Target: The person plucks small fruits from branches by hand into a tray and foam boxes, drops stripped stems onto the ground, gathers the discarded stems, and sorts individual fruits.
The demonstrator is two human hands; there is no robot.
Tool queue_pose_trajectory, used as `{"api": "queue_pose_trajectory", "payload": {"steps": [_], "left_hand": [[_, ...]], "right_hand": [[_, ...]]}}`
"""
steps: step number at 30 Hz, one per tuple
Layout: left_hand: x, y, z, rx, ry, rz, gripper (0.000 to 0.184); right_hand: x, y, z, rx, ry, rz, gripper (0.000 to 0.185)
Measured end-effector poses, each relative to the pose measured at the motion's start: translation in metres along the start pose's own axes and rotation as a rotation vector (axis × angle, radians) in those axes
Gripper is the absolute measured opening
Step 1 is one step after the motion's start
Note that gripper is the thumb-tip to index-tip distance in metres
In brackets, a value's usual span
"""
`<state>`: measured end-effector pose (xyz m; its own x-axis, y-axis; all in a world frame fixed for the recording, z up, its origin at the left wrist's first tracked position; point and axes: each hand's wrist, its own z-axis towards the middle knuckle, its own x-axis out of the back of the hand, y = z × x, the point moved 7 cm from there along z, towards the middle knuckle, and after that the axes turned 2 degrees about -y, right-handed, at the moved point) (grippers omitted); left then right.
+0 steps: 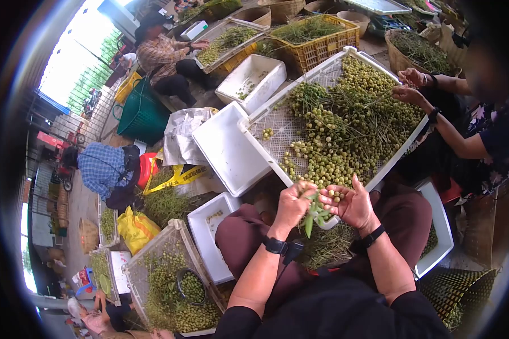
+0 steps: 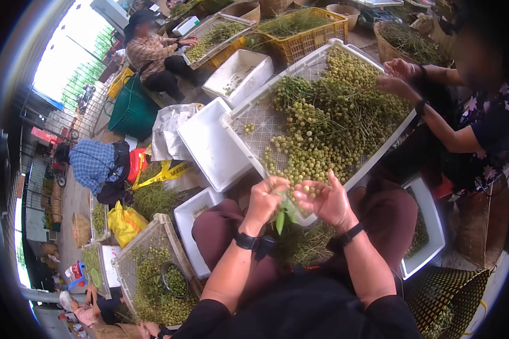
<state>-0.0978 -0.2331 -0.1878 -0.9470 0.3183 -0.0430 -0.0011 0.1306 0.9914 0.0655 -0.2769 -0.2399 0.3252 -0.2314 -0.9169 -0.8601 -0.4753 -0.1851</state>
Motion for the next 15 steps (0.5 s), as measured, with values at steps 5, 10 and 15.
{"api": "queue_pose_trajectory", "payload": {"steps": [5, 10, 15], "left_hand": [[-0.043, 0.024, -0.014, -0.346, -0.093, 0.515, 0.024], [-0.059, 0.033, -0.015, -0.441, -0.100, 0.755, 0.033], [-0.054, 0.007, -0.013, -0.452, -0.077, 0.967, 0.021]], "right_hand": [[0.001, 0.010, -0.003, -0.007, 0.125, 0.010, 0.077], [0.038, 0.014, 0.008, -0.056, 0.058, -0.033, 0.074], [0.030, 0.014, 0.002, -0.057, 0.185, -0.196, 0.076]]}}
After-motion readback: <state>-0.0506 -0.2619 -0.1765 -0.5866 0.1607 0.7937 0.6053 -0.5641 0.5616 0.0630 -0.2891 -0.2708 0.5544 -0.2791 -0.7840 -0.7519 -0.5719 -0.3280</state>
